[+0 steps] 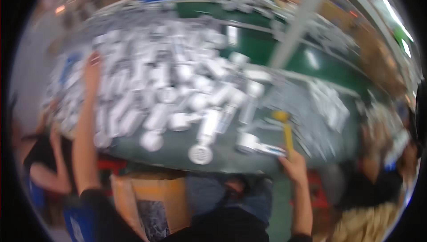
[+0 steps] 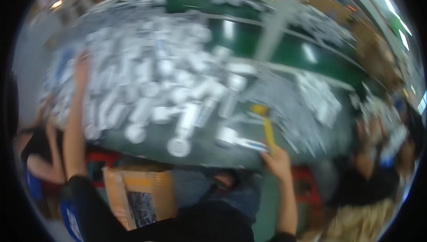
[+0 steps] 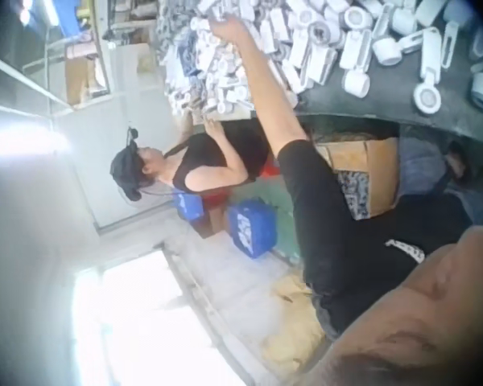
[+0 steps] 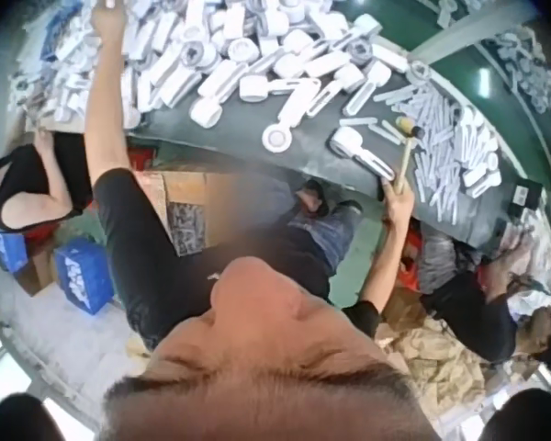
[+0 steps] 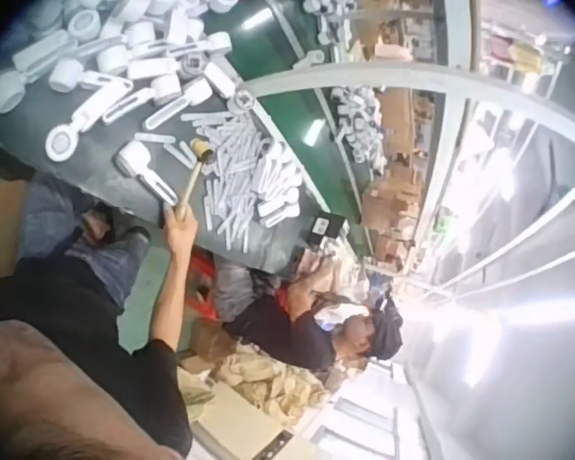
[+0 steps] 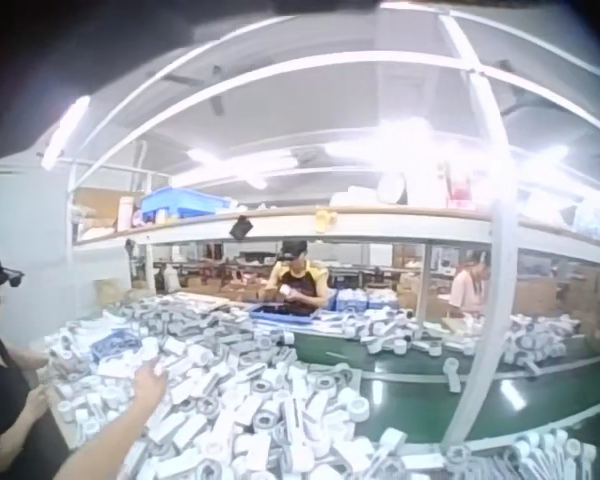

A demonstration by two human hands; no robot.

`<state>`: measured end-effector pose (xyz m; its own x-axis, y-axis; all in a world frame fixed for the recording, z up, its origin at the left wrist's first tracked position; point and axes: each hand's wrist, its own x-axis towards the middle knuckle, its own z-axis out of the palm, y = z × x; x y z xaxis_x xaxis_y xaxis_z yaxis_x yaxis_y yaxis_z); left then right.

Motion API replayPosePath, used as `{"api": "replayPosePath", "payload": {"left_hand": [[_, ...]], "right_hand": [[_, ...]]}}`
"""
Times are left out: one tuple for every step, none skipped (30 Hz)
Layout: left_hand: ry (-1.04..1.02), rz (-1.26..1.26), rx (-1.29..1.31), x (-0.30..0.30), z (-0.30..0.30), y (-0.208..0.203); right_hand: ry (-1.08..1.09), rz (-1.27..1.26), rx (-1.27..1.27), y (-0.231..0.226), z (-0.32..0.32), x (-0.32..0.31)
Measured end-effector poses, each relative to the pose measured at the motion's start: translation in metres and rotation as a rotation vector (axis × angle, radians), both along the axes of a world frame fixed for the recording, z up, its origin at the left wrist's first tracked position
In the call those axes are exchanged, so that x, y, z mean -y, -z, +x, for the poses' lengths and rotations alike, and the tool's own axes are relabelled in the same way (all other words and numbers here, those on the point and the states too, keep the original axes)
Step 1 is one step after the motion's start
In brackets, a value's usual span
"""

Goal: Use a small yellow hammer to tap and join white plastic components together on an assembly line.

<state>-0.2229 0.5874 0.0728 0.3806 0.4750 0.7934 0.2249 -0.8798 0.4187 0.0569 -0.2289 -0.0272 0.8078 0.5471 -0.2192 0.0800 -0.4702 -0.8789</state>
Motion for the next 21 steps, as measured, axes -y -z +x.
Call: {"api": "replayPosePath", "payload": {"left_hand": [[-0.065, 0.014, -0.037, 0.025, 0.032, 0.0], [-0.06, -0.14, -0.128, 0.07, 0.061, 0.021], [-0.094, -0.184, -0.17, 0.092, 0.053, 0.008], [-0.115, -0.174, -0.182, 0.121, 0.052, -0.004], [-0.092, -0.212, -0.176, 0.165, 0.058, -0.015], [0.003, -0.175, -0.151, 0.165, 0.046, -0.014], [-0.01, -0.177, -0.207, 0.193, 0.049, -0.016], [0.092, -0.134, -0.156, 0.231, 0.061, -0.013], [0.153, -0.145, -0.179, 0.289, 0.073, -0.027], [0.214, -0.177, -0.231, 0.316, 0.074, -0.026], [0.269, -0.206, -0.288, 0.337, 0.072, -0.019], [0.318, -0.134, -0.365, 0.358, 0.072, -0.01], [0.367, -0.059, -0.438, 0.378, 0.074, -0.004], [0.494, 0.048, -0.416, 0.404, 0.081, -0.003], [0.611, 0.182, -0.365, 0.43, 0.087, -0.005], [0.657, 0.284, -0.426, 0.447, 0.092, -0.005], [0.761, 0.276, -0.402, 0.469, 0.1, -0.007], [0.782, 0.354, -0.437, 0.484, 0.105, -0.008], [0.819, 0.354, -0.452, 0.503, 0.109, -0.013], [0.85, 0.352, -0.472, 0.521, 0.111, -0.02], [0.889, 0.36, -0.505, 0.531, 0.115, -0.026]], "right_hand": [[0.031, -0.034, -0.018, -0.002, 0.001, 0.009], [0.033, -0.107, 0.052, 0.003, 0.002, 0.021], [0.001, -0.086, 0.074, 0.005, 0.004, 0.016], [-0.015, -0.064, 0.092, 0.006, 0.005, 0.015], [-0.03, -0.022, 0.054, 0.0, 0.005, 0.014], [0.001, 0.026, -0.023, -0.01, 0.0, 0.008], [0.0, 0.022, -0.016, -0.015, 0.0, 0.01], [-0.034, 0.008, 0.168, -0.003, 0.004, 0.019], [-0.028, 0.006, 0.127, -0.006, 0.003, 0.023], [-0.024, 0.011, 0.091, -0.014, 0.002, 0.026], [-0.019, -0.017, -0.045, -0.03, 0.0, 0.026], [-0.038, -0.004, 0.051, -0.032, 0.001, 0.03], [-0.054, 0.001, 0.148, -0.032, 0.0, 0.031], [-0.061, 0.036, 0.164, -0.028, 0.002, 0.031], [-0.076, 0.074, 0.176, -0.024, 0.0, 0.028], [-0.077, 0.046, 0.181, -0.025, 0.0, 0.028], [-0.086, 0.02, 0.186, -0.032, -0.001, 0.026], [-0.094, 0.073, 0.133, -0.038, -0.005, 0.024], [-0.112, 0.132, 0.075, -0.042, -0.008, 0.021], [-0.124, 0.166, 0.106, -0.035, -0.008, 0.016], [-0.145, 0.204, 0.134, -0.022, -0.005, 0.008]]}}
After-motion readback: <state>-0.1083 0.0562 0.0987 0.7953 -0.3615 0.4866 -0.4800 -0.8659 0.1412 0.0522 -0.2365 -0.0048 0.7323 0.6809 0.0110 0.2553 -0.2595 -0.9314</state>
